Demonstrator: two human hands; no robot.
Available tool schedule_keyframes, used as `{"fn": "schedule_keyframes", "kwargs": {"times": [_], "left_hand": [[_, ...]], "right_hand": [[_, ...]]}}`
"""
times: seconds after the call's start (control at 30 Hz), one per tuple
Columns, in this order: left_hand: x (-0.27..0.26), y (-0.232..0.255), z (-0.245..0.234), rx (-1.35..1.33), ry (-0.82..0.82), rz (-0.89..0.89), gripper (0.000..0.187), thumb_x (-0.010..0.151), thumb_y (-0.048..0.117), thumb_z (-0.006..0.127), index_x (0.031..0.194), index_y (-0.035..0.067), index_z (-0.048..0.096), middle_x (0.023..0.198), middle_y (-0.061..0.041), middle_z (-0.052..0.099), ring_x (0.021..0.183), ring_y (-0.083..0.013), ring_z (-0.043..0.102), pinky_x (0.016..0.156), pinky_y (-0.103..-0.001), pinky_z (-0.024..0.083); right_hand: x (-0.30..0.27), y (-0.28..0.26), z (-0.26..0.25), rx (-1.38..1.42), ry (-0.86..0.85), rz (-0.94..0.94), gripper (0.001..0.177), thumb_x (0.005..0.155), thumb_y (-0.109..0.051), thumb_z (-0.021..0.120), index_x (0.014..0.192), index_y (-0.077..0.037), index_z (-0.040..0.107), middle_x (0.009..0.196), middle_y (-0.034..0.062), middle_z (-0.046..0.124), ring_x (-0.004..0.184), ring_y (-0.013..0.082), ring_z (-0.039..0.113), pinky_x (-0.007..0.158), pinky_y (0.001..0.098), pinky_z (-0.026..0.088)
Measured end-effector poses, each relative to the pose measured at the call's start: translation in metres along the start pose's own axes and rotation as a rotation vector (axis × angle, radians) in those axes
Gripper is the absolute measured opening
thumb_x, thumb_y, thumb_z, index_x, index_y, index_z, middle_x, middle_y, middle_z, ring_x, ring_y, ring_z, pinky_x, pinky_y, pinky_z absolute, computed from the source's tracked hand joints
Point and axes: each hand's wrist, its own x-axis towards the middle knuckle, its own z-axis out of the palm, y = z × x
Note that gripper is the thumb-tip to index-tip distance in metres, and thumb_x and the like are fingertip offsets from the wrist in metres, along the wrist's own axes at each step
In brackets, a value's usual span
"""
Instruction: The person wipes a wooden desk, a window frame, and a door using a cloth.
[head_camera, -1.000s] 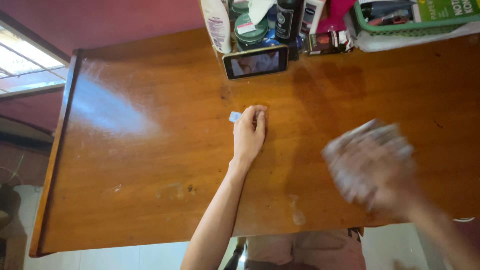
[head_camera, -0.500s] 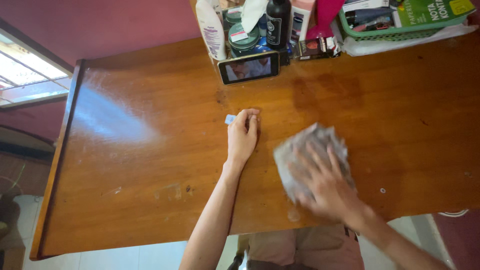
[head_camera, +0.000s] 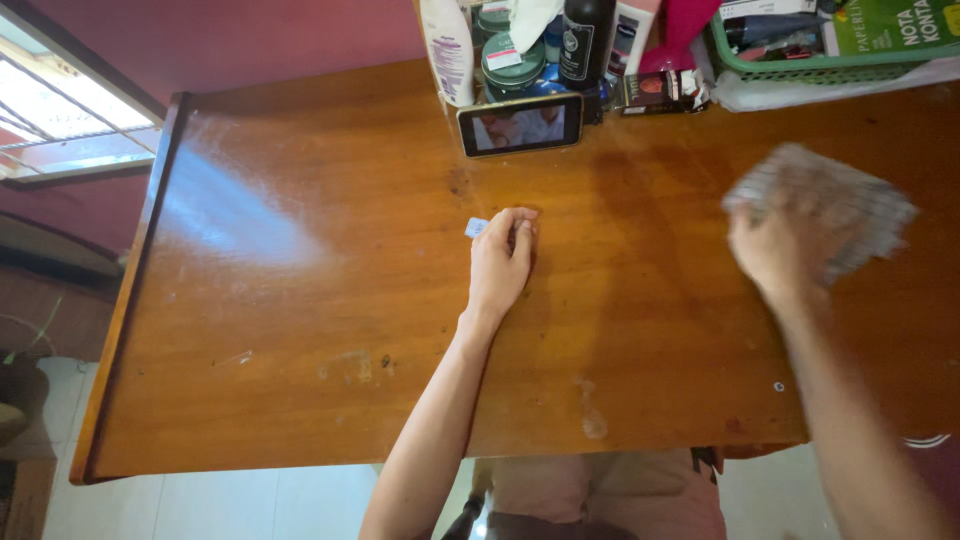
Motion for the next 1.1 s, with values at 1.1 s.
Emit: {"fn": "schedule_keyframes", "kwargs": {"times": [1.1], "left_hand": [[0.001, 0.006, -0.001, 0.031, -0.026, 0.007, 0.013, 0.1, 0.008, 0.06, 0.108, 0.004, 0.068, 0.089, -0.009, 0.072, 0.076, -0.0202, 0.069, 0.072, -0.031, 0.054]], "right_hand": [[0.0, -0.106, -0.002, 0.018, -0.275, -0.295, 0.066, 0.098, -0.064, 0.047, 0.152, -0.025, 0.044, 0.172, 0.0129, 0.023, 0.155, 0.0386, 0.017, 0.123, 0.0668, 0.003]]}}
